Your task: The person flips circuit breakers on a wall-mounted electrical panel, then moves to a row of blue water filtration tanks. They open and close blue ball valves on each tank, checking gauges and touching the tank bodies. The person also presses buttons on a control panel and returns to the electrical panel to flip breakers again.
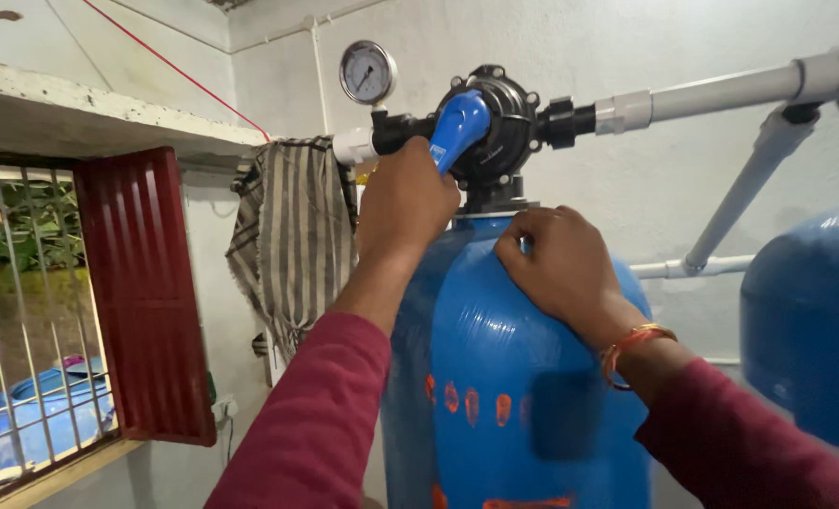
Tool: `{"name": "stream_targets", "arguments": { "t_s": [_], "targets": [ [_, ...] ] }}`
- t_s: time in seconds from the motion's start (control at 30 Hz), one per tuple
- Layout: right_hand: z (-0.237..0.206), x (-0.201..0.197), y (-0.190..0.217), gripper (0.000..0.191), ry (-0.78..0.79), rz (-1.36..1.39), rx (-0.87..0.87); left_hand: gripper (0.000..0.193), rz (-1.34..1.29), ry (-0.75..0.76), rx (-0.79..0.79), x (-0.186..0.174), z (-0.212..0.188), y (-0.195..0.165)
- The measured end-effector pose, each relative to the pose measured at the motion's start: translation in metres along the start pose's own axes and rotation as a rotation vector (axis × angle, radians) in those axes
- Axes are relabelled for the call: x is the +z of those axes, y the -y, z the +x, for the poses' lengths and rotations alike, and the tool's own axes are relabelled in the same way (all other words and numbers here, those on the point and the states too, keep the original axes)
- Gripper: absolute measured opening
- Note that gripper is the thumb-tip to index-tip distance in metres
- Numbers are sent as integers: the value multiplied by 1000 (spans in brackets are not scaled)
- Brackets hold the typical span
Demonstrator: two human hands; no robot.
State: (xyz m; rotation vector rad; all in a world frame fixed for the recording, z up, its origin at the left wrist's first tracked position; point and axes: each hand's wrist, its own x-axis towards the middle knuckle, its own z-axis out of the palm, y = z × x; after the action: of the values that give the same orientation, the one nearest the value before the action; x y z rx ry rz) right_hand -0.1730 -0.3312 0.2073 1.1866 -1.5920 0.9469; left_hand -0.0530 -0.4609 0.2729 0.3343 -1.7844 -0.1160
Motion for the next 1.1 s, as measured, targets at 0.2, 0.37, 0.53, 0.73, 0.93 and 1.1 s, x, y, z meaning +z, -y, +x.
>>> {"name": "stream_targets", "arguments": {
  "t_s": [0.2, 0.37, 0.53, 0.73, 0.93, 1.1],
  "targets": [
    [-2, 3, -1, 36, 8, -31, -2, 24, -12, 12, -53, 6, 0, 2],
    [-3, -2, 2, 36, -9, -10, -19, 23, -11, -97, 37, 20, 2, 12],
    [-4, -4, 2, 35, -16, 10, -14, 21, 19, -151, 177, 31, 13, 29],
    [-3, -5, 2, 37, 2, 17, 14, 31, 128, -168, 360, 27, 33, 50],
    [-3, -6, 2, 40, 39, -16, 43, 45, 400, -100, 595, 4, 68, 60],
    [-3, -7, 2, 41, 87, -16, 121, 34, 573, -38, 704, -10, 87, 57]
  ]
}}
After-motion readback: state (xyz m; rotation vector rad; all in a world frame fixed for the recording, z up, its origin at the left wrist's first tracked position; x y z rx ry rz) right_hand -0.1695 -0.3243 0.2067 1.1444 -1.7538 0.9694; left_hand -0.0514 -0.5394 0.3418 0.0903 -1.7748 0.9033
